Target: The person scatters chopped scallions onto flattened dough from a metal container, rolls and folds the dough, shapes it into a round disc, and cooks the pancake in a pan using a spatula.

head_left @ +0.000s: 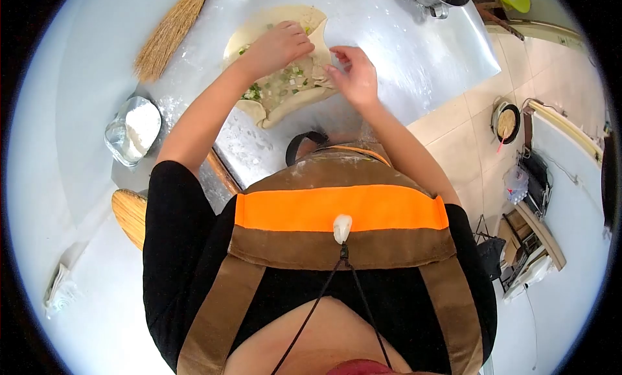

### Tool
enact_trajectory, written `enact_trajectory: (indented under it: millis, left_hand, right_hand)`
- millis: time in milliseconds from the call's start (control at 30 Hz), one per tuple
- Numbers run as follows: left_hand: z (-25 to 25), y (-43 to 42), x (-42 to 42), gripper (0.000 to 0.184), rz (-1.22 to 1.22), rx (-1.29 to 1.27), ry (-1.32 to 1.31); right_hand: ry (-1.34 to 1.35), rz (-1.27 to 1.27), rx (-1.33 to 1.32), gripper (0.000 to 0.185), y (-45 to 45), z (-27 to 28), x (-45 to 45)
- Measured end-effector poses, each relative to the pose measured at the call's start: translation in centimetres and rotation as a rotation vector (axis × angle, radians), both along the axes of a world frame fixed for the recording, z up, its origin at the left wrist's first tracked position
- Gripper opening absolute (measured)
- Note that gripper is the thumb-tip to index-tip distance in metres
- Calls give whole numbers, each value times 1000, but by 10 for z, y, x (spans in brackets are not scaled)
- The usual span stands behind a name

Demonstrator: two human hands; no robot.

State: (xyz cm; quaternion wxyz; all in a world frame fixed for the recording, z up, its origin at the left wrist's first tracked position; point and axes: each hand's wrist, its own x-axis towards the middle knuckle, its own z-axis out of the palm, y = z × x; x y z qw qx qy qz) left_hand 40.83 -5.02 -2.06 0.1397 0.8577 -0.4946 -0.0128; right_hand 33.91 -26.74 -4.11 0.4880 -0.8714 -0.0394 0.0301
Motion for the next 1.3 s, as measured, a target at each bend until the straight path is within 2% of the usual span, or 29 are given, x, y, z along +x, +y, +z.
enact_trajectory:
  millis: [67,133,167,233,267,333,367,433,467,533,667,733,933,1067,1167,1233,1300]
  left_hand:
    - [2,-2,-1,24,17,35,14]
    - [0,-2,0,22,1,13,-21]
    - [-1,0,-1,22,1,14,-21]
    - [4,7,-7,25,-62,41,75]
    - [4,9,-12,25,-61,43,75]
    - [6,10,-19,28,15,-39,33]
    - [4,8,-13,28,16,-39,31]
    - [5,-3,9,31,351,-114,65]
    - [1,-8,21,31,358,-113,66]
    - [-14,-20,47,29,310,-102,-40]
    - [-34,-29,72,25,233,-7,45]
    - [-34,-31,76,18,215,28,34]
    - [-25,-32,79,13,194,101,93]
    - [-29,-25,76,12,201,39,71]
    - [-24,-20,70,11,206,50,92]
    - [-17,-12,64,9,237,183,187]
    - [-9,0,57,12,226,129,182]
  right_hand:
    - [-10,58,-41,35,1,-5,8]
    - [162,235,-30,31,4,-12,12]
    - [162,236,-29,31,5,-16,10]
    - [-37,341,-181,26,9,-21,8]
    - [-37,341,-179,26,9,-23,6]
    - [-231,443,-324,23,9,-20,3]
    - [-233,443,-324,23,9,-19,6]
    - [-20,218,-186,25,11,-14,14]
    - [-20,225,-185,25,11,-11,22]
    - [171,-123,124,27,9,-14,45]
    - [112,-129,80,30,12,-28,74]
    - [96,-107,-29,32,17,-33,82]
    - [224,-71,29,27,23,-32,86]
    - [257,-56,14,25,24,-33,88]
    - [115,-41,-96,23,23,-37,85]
    - [37,-9,-166,24,25,-38,81]
    - [38,48,-204,22,28,-33,78]
